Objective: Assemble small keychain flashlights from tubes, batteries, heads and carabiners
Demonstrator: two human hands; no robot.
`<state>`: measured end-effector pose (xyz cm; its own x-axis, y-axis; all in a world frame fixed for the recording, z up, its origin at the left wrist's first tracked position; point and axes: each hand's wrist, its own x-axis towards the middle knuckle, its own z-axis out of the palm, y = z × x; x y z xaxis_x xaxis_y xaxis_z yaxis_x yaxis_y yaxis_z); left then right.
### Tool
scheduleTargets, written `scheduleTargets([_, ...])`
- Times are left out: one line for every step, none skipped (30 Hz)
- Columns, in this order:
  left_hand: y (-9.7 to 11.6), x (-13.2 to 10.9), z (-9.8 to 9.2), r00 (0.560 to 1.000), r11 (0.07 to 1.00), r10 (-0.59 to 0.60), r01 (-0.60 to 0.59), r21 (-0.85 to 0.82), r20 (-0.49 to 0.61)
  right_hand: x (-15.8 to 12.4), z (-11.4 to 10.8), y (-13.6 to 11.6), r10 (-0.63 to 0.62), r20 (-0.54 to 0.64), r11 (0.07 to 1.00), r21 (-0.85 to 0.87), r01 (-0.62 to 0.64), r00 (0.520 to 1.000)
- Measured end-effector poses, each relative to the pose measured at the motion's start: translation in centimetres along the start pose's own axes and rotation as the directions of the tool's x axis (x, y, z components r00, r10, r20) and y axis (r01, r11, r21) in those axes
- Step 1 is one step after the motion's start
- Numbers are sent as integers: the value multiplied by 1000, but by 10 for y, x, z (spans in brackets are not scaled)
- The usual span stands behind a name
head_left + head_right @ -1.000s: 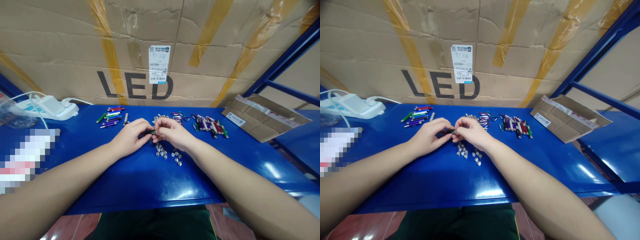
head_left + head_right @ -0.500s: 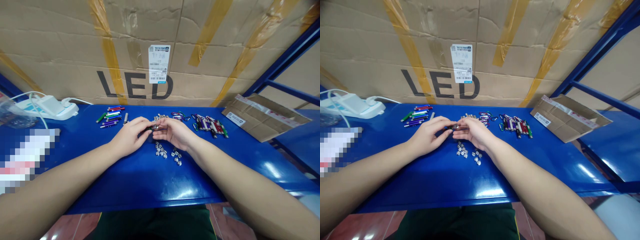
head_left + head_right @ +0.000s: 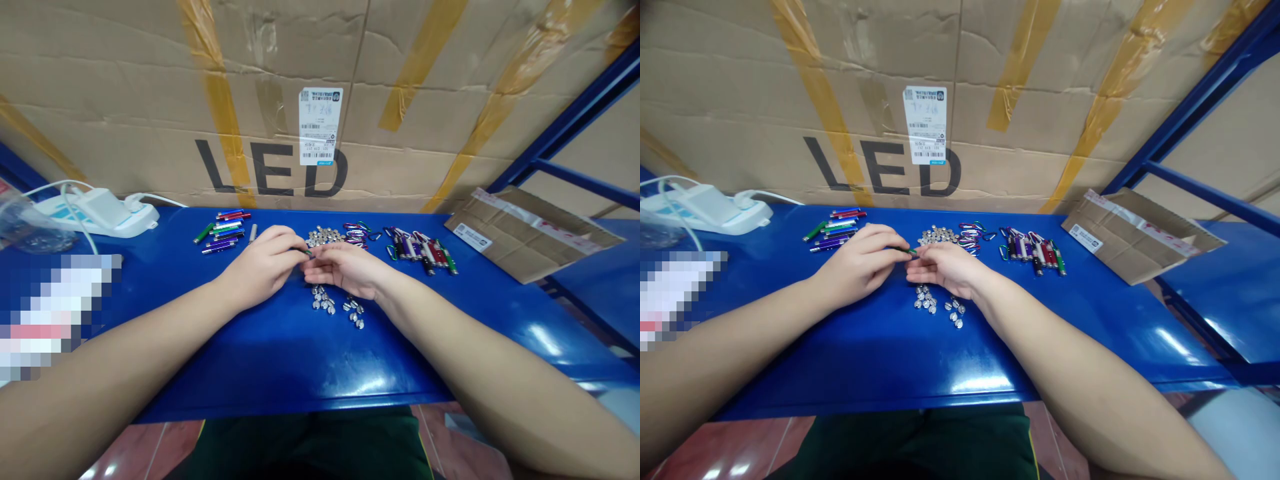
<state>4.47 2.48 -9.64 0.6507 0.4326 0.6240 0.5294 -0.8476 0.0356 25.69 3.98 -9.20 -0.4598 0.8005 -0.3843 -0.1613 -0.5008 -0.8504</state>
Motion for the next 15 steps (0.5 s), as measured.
scheduleTargets([1,0,-2,999,999,-45,45,2,-6,0,0,0,-4,-6,1000,-30,4,1000])
scheduleTargets([2,1,-3,996,996,-88,88,4,-9,0,-1,0,-10,-11,998,-57,10,1000])
scheduleTargets([3,1,-5,993,993,-121,121,8,-8,0,-2,-1,-21,-15,996,-83,19,1000])
scheduleTargets([3,1,-7,990,990,-140,140,11,-2,0,-4,-1,-36,-19,994,-104,34,999])
scheduleTargets([4,1,-8,989,989,-147,147,13,9,0,-6,-1,-55,-23,991,-120,52,998])
scheduleTargets([4,1,-9,989,989,-149,149,16,23,1,-8,-1,-74,-27,989,-134,70,997])
scheduleTargets([3,1,-9,988,989,-150,149,19,35,1,-10,-2,-91,-27,986,-143,87,995])
scheduleTargets([2,1,-9,987,988,-154,153,19,50,1,-12,-2,-105,-23,984,-149,100,994])
scheduleTargets([1,1,-8,985,988,-157,156,17,74,2,-13,-2,-114,-16,982,-153,111,993])
scheduleTargets([0,1,-7,981,988,-155,155,16,113,2,-14,-2,-123,-9,980,-159,120,992])
scheduleTargets([-1,1,-5,975,989,-149,149,16,163,2,-15,-2,-131,-5,977,-168,128,991])
scheduleTargets([-2,0,-3,966,990,-144,143,17,213,2,-15,-2,-139,-2,974,-181,136,990])
scheduleTargets([-3,0,-2,958,990,-139,139,18,251,2,-15,-2,-147,-1,970,-195,144,989])
scheduleTargets([-4,-1,-1,954,990,-136,136,18,268,2,-16,-2,-155,-2,966,-209,151,988])
scheduleTargets([-4,-1,-1,955,990,-140,139,20,261,3,-16,-2,-164,0,962,-221,159,987])
